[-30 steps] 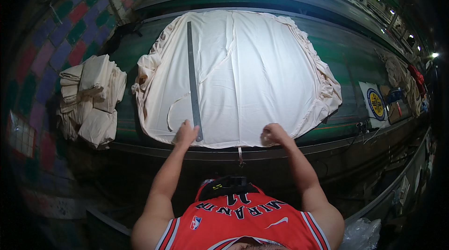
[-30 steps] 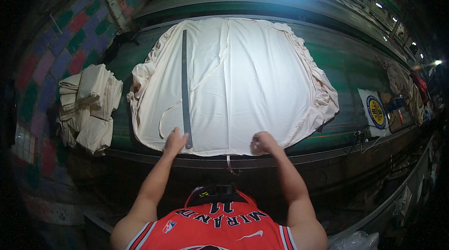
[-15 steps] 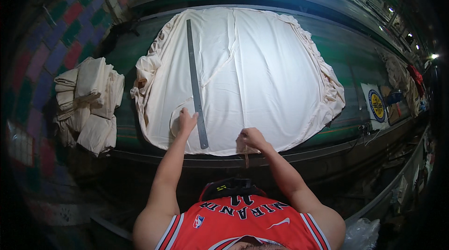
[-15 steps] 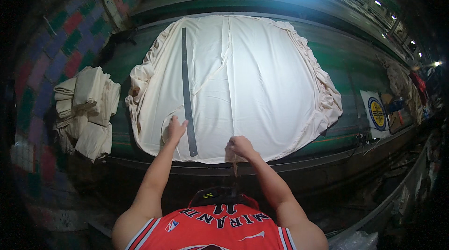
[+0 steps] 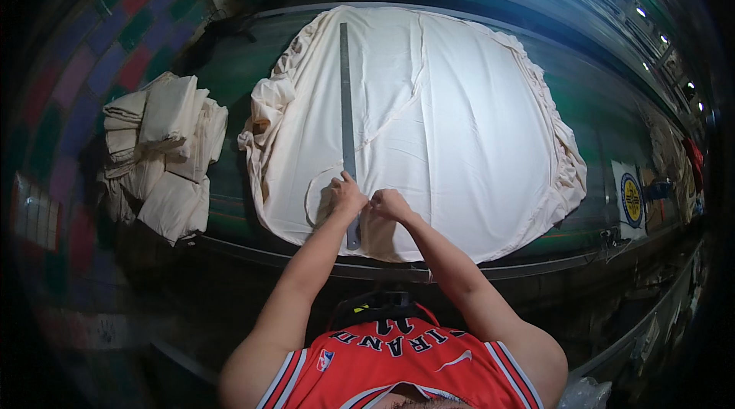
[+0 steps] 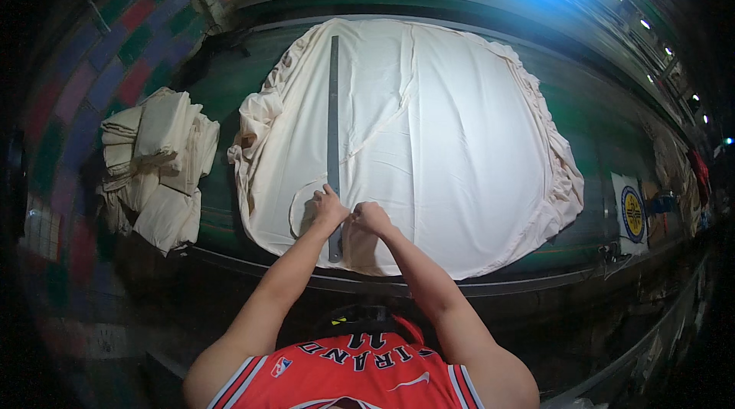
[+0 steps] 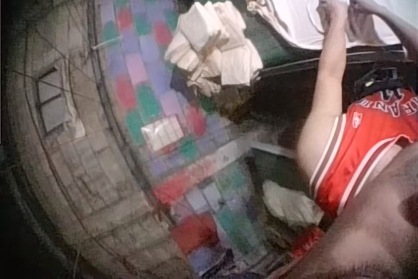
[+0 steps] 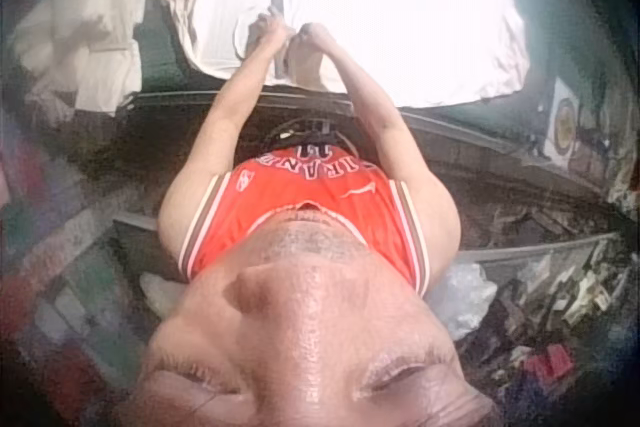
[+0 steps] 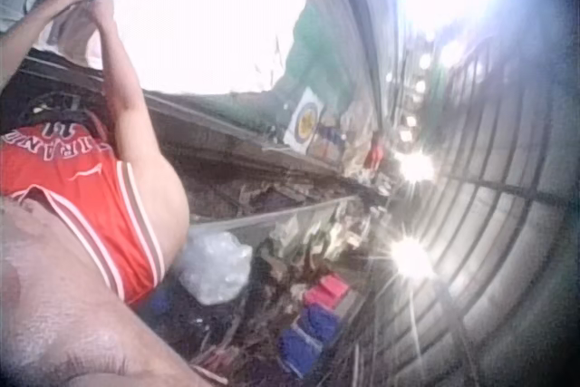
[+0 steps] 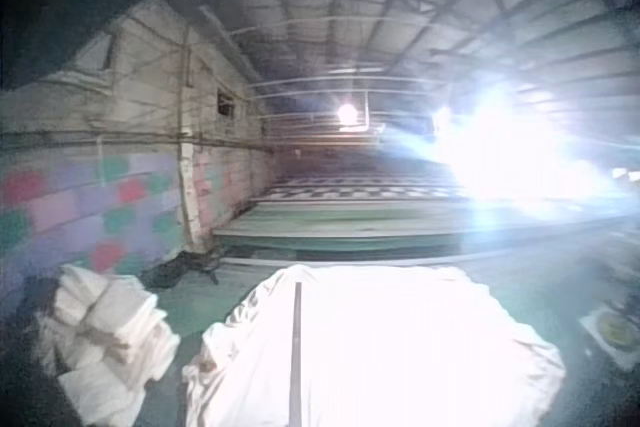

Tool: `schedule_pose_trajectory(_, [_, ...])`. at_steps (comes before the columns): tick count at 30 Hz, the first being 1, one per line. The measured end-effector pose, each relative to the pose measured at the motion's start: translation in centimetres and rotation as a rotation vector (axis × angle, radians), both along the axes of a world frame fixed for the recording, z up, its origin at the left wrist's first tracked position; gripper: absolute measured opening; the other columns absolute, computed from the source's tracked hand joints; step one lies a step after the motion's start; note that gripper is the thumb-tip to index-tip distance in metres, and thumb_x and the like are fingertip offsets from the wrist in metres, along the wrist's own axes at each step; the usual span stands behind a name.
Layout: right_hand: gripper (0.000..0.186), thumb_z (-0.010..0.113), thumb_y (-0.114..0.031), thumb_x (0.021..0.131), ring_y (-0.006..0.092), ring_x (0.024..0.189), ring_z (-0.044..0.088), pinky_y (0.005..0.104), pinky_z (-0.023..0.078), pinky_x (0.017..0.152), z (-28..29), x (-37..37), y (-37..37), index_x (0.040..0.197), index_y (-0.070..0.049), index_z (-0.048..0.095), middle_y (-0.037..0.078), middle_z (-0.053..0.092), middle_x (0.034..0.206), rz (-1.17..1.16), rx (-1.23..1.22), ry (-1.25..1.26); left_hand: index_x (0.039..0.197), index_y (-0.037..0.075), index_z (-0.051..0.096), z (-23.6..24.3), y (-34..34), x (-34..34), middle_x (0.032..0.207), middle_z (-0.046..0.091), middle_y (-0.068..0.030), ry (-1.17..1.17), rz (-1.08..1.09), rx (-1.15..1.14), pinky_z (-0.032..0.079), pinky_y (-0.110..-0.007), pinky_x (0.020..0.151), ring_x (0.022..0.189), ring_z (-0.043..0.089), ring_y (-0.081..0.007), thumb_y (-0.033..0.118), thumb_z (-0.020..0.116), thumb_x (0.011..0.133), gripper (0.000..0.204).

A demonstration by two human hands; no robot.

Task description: The person spreads a large white fabric on a green worktable, uses a long metal ruler to align and cut the fabric into a rectangular shape, and then places a circular logo patch on the center of the cut piece.

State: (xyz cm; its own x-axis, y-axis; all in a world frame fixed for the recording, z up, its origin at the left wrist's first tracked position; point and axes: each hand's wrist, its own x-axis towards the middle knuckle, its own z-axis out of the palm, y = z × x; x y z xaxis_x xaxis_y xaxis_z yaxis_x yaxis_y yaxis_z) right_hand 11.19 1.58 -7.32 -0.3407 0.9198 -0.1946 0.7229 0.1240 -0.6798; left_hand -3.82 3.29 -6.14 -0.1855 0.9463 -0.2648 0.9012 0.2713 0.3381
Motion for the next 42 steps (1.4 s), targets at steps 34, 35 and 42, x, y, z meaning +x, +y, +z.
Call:
schedule_pose_trajectory(34, [0.035, 0.055, -0.036, 0.093, 0.0406, 0.093, 0.067, 0.0497, 0.054, 0.078, -0.9, -9.2, 7.8, 0.119, -0.013, 0.062, 0.021, 0.066, 0.1, 0.339, 0.12, -0.205, 0.093, -0.003, 0.064, 2.0, 0.6, -13.5, 0.083, 0.067, -0.0176, -0.462, 0.403, 0.269, 0.051, -0.04, 0.08, 0.086, 0.066, -0.0341, 0.017, 0.065, 0.066, 0.034])
schedule_pose_trajectory(35, [0.034, 0.055, -0.035, 0.093, 0.0406, 0.092, 0.067, 0.0495, 0.054, 0.077, -1.2, -8.8, 7.5, 0.114, -0.011, 0.064, 0.021, 0.067, 0.098, 0.336, 0.153, -0.187, 0.087, -0.002, 0.065, 1.8, 0.6, -13.4, 0.077, 0.066, -0.0167, -0.533, 0.444, 0.298, 0.051, -0.039, 0.077, 0.081, 0.067, -0.0334, 0.016, 0.064, 0.065, 0.029])
schedule_pose_trajectory(42, [0.026, 0.063, -0.023, 0.084, 0.0307, 0.079, 0.069, 0.0435, 0.055, 0.072, 0.7, 2.0, 6.6, 0.094, -0.001, 0.072, 0.016, 0.073, 0.088, 0.758, -0.226, -0.214, 0.077, -0.003, 0.063, 1.6, -1.9, -9.1, 0.07, 0.06, -0.005, -0.791, 0.532, 0.309, 0.045, -0.033, 0.065, 0.066, 0.055, -0.0188, 0.011, 0.064, 0.063, 0.02])
